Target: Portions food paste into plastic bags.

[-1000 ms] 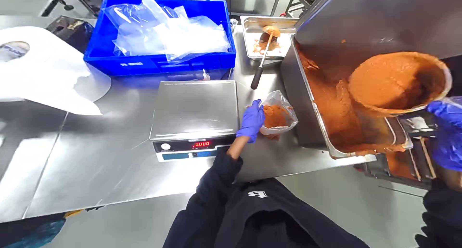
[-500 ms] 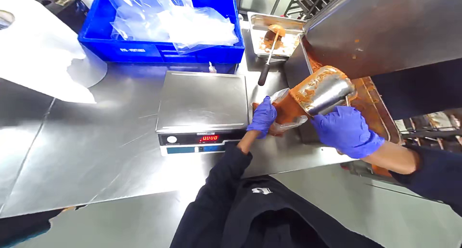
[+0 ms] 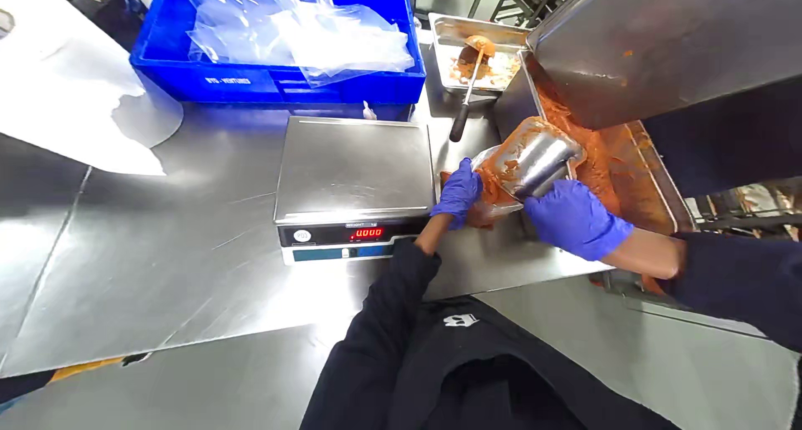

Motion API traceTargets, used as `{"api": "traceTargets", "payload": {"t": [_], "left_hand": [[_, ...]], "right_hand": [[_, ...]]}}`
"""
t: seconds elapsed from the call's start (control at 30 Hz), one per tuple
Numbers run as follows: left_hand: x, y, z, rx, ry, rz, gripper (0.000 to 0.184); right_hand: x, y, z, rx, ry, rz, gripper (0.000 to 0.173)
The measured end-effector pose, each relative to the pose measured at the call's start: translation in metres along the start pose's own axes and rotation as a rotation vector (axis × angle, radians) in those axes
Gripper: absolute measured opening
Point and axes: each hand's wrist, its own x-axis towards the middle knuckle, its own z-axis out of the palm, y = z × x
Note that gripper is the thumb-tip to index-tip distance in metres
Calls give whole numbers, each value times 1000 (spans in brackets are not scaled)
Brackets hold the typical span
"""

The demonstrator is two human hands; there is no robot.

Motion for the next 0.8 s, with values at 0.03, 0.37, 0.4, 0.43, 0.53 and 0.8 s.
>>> {"api": "traceTargets", "payload": {"t": [0.03,0.37,0.4,0.43,0.53,0.8], "left_hand": [[-1,0,-1,3,-1,5,48],[0,-5,1,-30,21,6,47],[0,-4,1,-23,20,-1,47],[-1,-3,0,-17,18,-6,47],[-2,0,-1,15,9,-28,48],[0,-6,2,-30,16,-44,48]], "right_hand": [[3,-1,-1,14,-68,15,13],[-12,35,14,49,558,-45,36],[-13,41,14,126,593,-13,40],[-15,47,12,223,610,35,43],[-28,64,0,603,535,316,31],[-65,108,18,1185,716,594,14]]}}
